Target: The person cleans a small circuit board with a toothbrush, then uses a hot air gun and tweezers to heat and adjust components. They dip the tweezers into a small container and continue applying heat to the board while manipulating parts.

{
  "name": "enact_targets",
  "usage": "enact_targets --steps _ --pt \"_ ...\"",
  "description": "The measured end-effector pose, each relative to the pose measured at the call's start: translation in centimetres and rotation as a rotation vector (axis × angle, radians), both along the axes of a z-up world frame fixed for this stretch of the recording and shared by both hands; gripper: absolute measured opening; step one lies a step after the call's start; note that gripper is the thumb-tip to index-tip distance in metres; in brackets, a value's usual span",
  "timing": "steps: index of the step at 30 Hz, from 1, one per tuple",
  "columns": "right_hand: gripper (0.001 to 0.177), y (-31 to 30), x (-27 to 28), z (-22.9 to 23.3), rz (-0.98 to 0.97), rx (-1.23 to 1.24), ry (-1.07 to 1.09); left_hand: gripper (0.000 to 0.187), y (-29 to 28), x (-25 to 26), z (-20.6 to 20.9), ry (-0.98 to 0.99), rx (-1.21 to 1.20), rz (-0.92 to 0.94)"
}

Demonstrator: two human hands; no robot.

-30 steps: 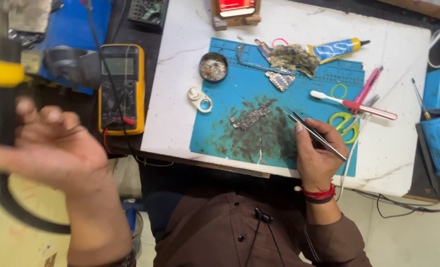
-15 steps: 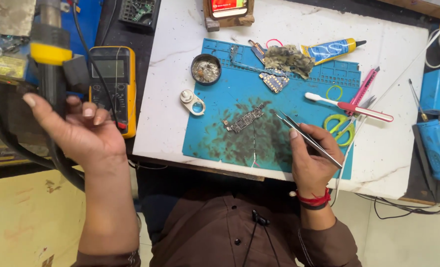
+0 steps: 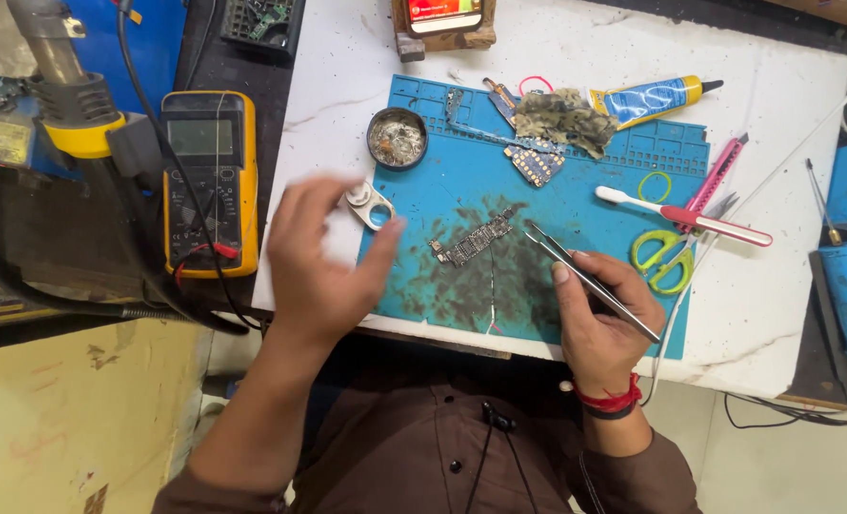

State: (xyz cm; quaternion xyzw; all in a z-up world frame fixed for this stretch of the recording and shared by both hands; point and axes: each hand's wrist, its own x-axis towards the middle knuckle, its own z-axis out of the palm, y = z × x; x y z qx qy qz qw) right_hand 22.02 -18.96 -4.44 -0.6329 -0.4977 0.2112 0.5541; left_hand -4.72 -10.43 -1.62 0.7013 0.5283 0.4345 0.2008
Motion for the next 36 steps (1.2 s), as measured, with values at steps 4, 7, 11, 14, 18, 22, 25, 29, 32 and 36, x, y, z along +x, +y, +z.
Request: enact_targets --steps 4,7,11,14,18,22,25,29,32,36 --pt "0.019 0.0 0.1 0.0 -0.015 -0.005 -0.009 0.083 5.1 2.1 -0.1 0.439 0.031 0.069" --pt "0.022 0.4 -0.1 0.1 -0.031 -0.002 0.141 0.080 6.9 2.5 -0.2 0.540 -0.023 0.076" --pt "0.022 0.3 -0.6 0.2 -0.015 0.008 0.175 0.073 6.8 2.4 -0.3 0.464 -0.045 0.041" --pt "0.022 0.3 -0.8 0.5 0.007 0.014 0.172 0.072 4.9 2.8 -0.2 0.357 -0.019 -0.021" --pt "0.022 0.4 -1.3 0.8 0.045 0.057 0.077 0.074 1.7 4.4 -0.5 0.246 0.022 -0.107" --pt "0.022 0.0 -1.7 0.9 0.049 0.030 0.012 0.072 0.6 5.0 -1.4 0.246 0.111 -0.141" --pt "0.021 0.0 -2.1 1.0 0.082 0.055 0.093 0.072 0.4 5.1 -1.6 0.253 0.140 -0.120" --pt "0.019 0.6 -2.9 1.1 0.072 0.147 -0.092 0.072 0.6 5.0 -1.5 0.251 0.128 -0.120" --pt "0.019 0.9 -3.2 1.3 0.089 0.161 -0.152 0.072 0.5 5.0 -1.6 0.265 0.114 -0.141" --pt "0.017 1.5 -3.6 1.6 0.136 0.108 -0.165 0.071 0.6 5.2 -1.6 0.275 0.131 -0.144"
